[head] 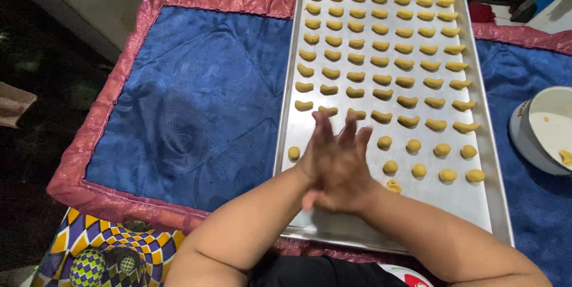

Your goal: Shaping small pieces of dough into balls and placing them on a baking tray

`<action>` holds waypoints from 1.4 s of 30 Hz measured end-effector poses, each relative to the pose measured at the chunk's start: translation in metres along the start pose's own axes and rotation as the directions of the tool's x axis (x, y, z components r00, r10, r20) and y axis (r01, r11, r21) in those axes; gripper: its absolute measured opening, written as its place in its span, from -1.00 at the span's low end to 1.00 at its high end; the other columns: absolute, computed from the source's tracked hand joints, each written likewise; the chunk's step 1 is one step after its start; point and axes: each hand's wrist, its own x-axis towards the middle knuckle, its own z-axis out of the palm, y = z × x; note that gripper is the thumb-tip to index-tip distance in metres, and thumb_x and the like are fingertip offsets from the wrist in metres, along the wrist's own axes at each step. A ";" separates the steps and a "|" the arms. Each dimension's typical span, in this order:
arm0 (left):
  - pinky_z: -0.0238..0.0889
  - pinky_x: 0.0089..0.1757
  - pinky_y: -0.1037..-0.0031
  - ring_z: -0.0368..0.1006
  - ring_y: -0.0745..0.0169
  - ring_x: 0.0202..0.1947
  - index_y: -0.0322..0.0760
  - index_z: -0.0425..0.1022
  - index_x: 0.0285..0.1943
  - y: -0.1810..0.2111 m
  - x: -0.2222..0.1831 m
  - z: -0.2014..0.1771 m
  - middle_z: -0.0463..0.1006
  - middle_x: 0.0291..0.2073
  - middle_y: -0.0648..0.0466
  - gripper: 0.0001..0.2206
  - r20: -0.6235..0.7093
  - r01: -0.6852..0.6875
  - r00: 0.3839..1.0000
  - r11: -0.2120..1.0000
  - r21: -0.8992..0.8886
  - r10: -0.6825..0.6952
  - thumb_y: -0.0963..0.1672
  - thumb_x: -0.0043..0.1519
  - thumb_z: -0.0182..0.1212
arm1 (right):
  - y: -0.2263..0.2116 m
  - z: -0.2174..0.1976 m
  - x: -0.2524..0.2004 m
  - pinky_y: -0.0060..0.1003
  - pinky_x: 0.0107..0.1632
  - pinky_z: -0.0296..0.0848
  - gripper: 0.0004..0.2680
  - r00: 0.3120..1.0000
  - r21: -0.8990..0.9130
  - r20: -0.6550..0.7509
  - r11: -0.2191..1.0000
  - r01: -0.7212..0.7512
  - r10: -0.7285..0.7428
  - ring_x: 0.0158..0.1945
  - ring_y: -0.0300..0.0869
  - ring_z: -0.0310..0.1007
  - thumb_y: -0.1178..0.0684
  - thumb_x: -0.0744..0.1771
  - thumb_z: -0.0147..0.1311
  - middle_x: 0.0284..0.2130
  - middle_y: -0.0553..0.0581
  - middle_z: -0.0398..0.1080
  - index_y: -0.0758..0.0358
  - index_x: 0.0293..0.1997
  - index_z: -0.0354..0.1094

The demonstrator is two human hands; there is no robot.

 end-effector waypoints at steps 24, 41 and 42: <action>0.34 -0.43 0.47 0.52 0.12 -0.30 -0.26 0.20 0.42 -0.001 0.018 -0.055 0.51 0.03 -0.19 -0.03 0.057 -0.097 0.992 0.980 -0.176 0.108 0.45 0.15 -0.33 | 0.043 -0.079 0.016 -0.29 -0.26 0.51 -0.77 0.954 0.401 0.169 0.867 -0.295 0.247 -0.36 -0.17 0.62 0.07 0.14 0.47 -0.31 -0.07 0.62 -0.11 -0.20 0.64; 0.49 -0.08 0.34 0.49 -0.02 0.06 -0.34 0.06 0.53 -0.004 0.039 -0.073 0.36 0.26 -0.31 -0.26 -0.172 -0.052 0.982 0.984 0.172 0.082 0.21 0.35 -0.03 | 0.038 -0.104 -0.006 -0.27 -0.30 0.52 -0.89 0.697 0.631 0.478 0.343 -0.696 0.535 -0.44 -0.19 0.51 0.29 0.21 0.31 -0.56 0.22 0.59 0.40 -0.25 0.60; 0.43 -0.01 0.36 0.39 -0.13 0.21 -0.33 0.07 0.52 0.005 0.036 -0.064 0.34 0.28 -0.32 -0.27 -0.179 -0.021 0.982 0.981 0.192 0.056 0.22 0.36 -0.12 | 0.038 -0.113 -0.016 -0.21 -0.23 0.55 -0.86 0.638 0.543 0.550 0.350 -0.764 0.539 -0.38 -0.18 0.53 0.28 0.19 0.32 -0.54 0.21 0.63 0.37 -0.25 0.63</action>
